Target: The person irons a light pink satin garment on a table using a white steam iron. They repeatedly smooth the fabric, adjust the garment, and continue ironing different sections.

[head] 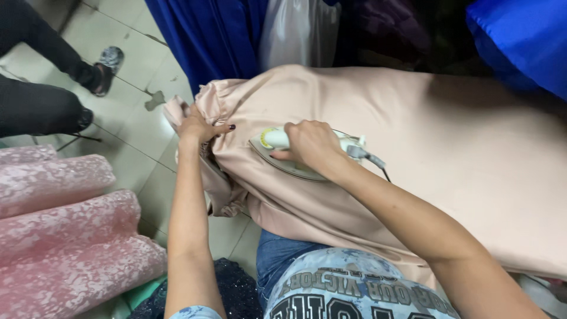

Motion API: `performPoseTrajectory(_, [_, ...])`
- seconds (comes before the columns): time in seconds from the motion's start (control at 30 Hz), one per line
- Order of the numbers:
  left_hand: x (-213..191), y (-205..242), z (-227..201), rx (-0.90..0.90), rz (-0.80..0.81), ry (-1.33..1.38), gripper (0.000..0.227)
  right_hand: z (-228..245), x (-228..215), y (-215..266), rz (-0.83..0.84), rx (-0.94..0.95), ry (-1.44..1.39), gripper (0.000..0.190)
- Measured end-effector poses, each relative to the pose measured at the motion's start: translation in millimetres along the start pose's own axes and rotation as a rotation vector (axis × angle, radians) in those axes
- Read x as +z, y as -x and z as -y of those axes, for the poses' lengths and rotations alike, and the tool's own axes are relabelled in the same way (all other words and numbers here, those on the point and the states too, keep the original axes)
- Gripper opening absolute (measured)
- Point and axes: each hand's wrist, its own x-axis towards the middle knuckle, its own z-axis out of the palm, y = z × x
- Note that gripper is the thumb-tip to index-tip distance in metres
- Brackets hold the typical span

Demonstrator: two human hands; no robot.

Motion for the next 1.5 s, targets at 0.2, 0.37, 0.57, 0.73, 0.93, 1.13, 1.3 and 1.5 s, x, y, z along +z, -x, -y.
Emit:
performPoseTrajectory(0.2, [-22,23,-5,0.078,-0.111,0.244,0.095,17,19,-36,-0.035,-0.041,-0.013,0.063])
performPoseTrajectory(0.37, [-43,56,-17,0.132,-0.153,0.373,0.083,22,-5,11,0.043,-0.028,-0.019,0.062])
performPoseTrajectory(0.57, [-41,58,-16,0.164,-0.214,0.49,0.066,36,-11,31,0.093,0.028,-0.045,0.061])
performPoseTrajectory(0.73, [-25,32,-3,0.154,-0.263,0.577,0.06,48,4,-14,0.043,0.024,-0.06,0.062])
performPoseTrajectory(0.93, [-17,16,4,0.187,-0.289,0.565,0.061,62,31,-90,-0.092,-0.006,-0.04,0.063])
performPoseTrajectory(1.13, [-18,28,3,0.208,-0.306,0.615,0.061,57,22,-56,-0.086,0.001,-0.036,0.062])
performPoseTrajectory(1.3, [-12,25,3,0.209,-0.302,0.605,0.058,48,-3,16,0.047,0.089,-0.063,0.061])
performPoseTrajectory(1.5, [-17,32,-6,0.232,-0.291,0.599,0.05,49,-4,6,0.007,0.076,-0.058,0.058])
